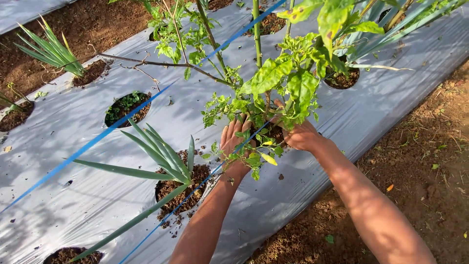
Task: The person uses a hand hoe to loosen soil next to a plastic-covered garden bed and then packs the soil around the base of plants with their hands. They repeat this process for several plants, including tomato and onion plants, ensuring the soil is firm around the stems.
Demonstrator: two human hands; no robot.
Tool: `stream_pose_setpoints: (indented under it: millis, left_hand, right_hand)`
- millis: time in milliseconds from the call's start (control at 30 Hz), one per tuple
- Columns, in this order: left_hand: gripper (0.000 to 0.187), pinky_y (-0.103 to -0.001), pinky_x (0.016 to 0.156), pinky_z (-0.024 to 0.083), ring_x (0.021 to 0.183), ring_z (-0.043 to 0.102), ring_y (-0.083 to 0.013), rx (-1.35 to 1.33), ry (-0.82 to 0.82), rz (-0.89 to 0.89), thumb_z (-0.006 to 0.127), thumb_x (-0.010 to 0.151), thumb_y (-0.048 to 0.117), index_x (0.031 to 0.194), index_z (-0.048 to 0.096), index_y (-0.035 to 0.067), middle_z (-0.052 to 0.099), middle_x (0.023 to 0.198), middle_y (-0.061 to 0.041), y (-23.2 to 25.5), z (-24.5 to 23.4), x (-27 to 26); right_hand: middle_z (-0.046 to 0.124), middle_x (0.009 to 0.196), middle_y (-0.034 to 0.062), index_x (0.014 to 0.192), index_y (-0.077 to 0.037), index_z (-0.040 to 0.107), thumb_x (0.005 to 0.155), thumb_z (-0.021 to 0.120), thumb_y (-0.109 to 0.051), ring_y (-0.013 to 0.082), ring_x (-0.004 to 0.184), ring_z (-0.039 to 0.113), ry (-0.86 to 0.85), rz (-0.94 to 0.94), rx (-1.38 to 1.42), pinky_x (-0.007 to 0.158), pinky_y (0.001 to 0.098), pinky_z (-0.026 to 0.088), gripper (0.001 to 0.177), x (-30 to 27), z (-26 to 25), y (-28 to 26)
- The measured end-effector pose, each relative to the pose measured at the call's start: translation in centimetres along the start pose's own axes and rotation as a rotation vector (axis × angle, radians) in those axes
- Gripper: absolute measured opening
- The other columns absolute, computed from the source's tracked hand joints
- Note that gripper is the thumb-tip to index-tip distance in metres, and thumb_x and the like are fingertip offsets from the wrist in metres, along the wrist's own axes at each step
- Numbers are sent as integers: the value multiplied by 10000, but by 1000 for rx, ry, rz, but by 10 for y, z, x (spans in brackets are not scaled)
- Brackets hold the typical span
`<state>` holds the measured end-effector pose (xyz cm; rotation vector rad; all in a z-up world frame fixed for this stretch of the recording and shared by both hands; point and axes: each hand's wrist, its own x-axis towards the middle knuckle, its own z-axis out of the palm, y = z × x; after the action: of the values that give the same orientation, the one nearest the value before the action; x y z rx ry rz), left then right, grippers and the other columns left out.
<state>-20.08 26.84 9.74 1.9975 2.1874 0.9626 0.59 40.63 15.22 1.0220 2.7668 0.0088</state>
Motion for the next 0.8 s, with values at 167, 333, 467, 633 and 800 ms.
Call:
stream_pose_setpoints:
  millis: [167, 333, 467, 633, 800]
  left_hand:
    - [549, -488, 1334, 136, 1602, 155, -287, 88, -25, -16, 436, 1063, 425, 1596, 405, 295, 219, 1724, -12, -3, 8, 1]
    - [546, -437, 1363, 140, 1598, 185, -259, -21, -42, -15, 399, 1090, 474, 1614, 393, 320, 243, 1724, -3, -12, 10, 1]
    - [507, -511, 1284, 255, 1505, 331, -297, -89, 55, 18, 410, 1053, 520, 1504, 494, 304, 384, 1616, -18, -55, 81, 4]
    - [506, -606, 1182, 403, 1386, 518, -345, -177, 166, 57, 423, 1005, 581, 1362, 624, 283, 565, 1477, -36, -80, 102, -3]
    - [693, -463, 1105, 460, 1213, 559, -233, -37, 114, 17, 526, 799, 580, 1461, 489, 377, 533, 1300, 58, -20, 13, -2]
  right_hand:
    - [455, 1566, 140, 1569, -134, 402, 1043, 407, -236, 322, 1493, 373, 13, 20, 98, 1307, 584, 26, 536, -15, 9, -12]
    - [733, 1248, 186, 1508, -94, 517, 1011, 429, -151, 312, 1311, 626, 283, 192, 402, 1299, 500, 194, 508, -29, 85, -34]
    - [353, 1621, 203, 1608, -149, 303, 1001, 528, -219, 402, 1476, 352, 587, 208, 431, 1238, 594, 204, 652, -61, 35, -105]
    - [337, 1624, 301, 1517, 13, 428, 985, 543, -228, 477, 1472, 356, 648, 181, 368, 1179, 613, 302, 595, -71, 19, -143]
    - [427, 1585, 284, 1366, -5, 605, 1067, 323, -449, 407, 1504, 370, 562, 279, 344, 1236, 543, 255, 605, -86, 21, -144]
